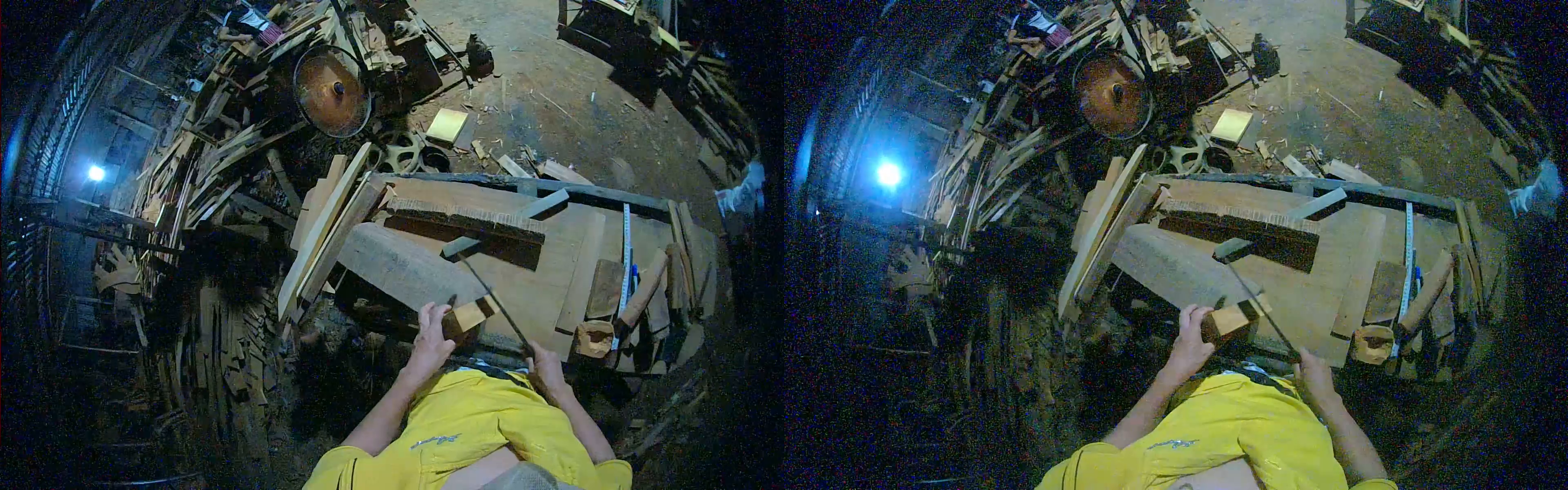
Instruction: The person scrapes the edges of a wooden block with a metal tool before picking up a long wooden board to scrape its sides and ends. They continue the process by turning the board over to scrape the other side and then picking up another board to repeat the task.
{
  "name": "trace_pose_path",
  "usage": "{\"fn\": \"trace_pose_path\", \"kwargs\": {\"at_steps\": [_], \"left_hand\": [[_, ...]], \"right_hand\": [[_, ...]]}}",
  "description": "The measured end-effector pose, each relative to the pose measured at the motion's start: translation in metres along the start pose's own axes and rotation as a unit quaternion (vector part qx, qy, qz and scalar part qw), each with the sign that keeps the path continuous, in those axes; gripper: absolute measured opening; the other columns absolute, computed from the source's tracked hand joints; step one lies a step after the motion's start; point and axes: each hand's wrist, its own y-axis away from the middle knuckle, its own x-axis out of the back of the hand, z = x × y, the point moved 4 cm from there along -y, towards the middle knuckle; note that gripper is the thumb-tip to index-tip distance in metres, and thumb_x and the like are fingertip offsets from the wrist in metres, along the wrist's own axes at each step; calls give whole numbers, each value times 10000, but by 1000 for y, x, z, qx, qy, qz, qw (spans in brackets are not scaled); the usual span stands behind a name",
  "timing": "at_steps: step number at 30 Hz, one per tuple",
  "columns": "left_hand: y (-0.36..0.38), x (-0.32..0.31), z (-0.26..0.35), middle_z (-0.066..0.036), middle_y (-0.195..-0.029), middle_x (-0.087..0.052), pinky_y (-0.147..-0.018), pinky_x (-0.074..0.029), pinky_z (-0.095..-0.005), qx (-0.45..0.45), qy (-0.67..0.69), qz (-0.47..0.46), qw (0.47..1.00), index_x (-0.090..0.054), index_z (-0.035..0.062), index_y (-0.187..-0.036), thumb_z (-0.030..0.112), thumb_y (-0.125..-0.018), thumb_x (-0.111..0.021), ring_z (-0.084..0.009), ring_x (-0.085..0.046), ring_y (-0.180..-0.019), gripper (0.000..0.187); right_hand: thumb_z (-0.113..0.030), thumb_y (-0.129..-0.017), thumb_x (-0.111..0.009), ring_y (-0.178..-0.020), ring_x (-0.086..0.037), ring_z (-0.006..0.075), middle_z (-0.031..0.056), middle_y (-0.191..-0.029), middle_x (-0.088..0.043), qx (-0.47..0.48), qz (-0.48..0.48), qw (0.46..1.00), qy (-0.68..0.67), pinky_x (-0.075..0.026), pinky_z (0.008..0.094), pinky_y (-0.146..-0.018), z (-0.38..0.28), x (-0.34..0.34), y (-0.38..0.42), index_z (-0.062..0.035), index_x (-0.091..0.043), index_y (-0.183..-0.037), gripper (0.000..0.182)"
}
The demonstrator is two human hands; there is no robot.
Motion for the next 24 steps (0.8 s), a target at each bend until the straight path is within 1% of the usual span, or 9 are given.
{"fn": "trace_pose_path", "kwargs": {"at_steps": [3,4,6,8,12,17,19,22,24], "left_hand": [[5,-1,8,-225,-1249,-232,-916,-367,-433,-2,5,36,999,-352,103,-1193,202,-685,-690,-414,-353,-1127,618],[6,1,14,-212,-1233,-258,-943,-342,-414,24,9,53,998,-363,95,-1188,234,-678,-703,-375,-343,-1136,629],[6,-3,14,-200,-1217,-284,-970,-317,-395,51,14,72,996,-375,86,-1184,265,-671,-715,-337,-333,-1145,642],[8,-11,4,-191,-1200,-304,-967,-308,-402,53,18,98,994,-385,79,-1181,404,-673,-713,-329,-320,-1149,686],[12,-16,6,-203,-1220,-268,-937,-342,-388,74,50,105,990,-368,68,-1194,414,-699,-684,-342,-370,-1106,681],[12,-20,-4,-180,-1083,-424,-897,-360,-380,146,169,102,969,-416,28,-1147,409,-708,-675,-299,-431,-1030,636],[7,-13,-1,-181,-1015,-463,-886,-363,-377,123,191,113,967,-442,-5,-1096,379,-704,-682,-290,-453,-994,599],[-2,-11,1,-184,-1084,-422,-900,-352,-370,109,176,122,971,-386,-26,-1129,317,-685,-699,-283,-429,-1022,643],[-3,-18,0,-212,-1117,-405,-930,-329,-383,107,166,124,972,-313,-27,-1213,295,-684,-702,-304,-406,-1064,731]], "right_hand": [[-2,-687,-564,-697,-558,395,199,-719,-572,53,2,999,11,-441,458,-603,-12,8,-4,-61,-505,-987,312],[-13,-688,-565,-699,-559,394,194,-716,-573,76,-6,997,30,-444,460,-608,-9,7,-7,-66,-503,-980,303],[-28,-694,-566,-702,-560,392,190,-718,-574,68,-7,997,48,-447,464,-614,-2,6,-13,-73,-502,-968,285],[-43,-699,-567,-705,-562,390,186,-720,-575,60,-5,996,64,-449,468,-621,-4,10,-16,-79,-502,-956,267],[-55,-708,-560,-728,-564,386,188,-741,-580,25,-37,996,81,-451,465,-644,-4,13,-17,-89,-508,-958,257],[-60,-721,-544,-746,-566,382,188,-740,-581,30,-38,997,58,-452,459,-646,4,2,-12,-94,-511,-965,248],[-60,-719,-542,-739,-562,382,192,-743,-575,54,-8,997,49,-447,458,-625,-11,5,-11,-93,-511,-971,256],[-41,-706,-545,-713,-550,388,206,-737,-557,73,-1,997,15,-434,455,-602,-32,15,-9,-95,-502,-1012,314],[-116,-747,-541,-750,-573,362,172,-794,-588,45,-10,998,47,-456,452,-637,-23,12,-11,-107,-504,-1021,276]]}}
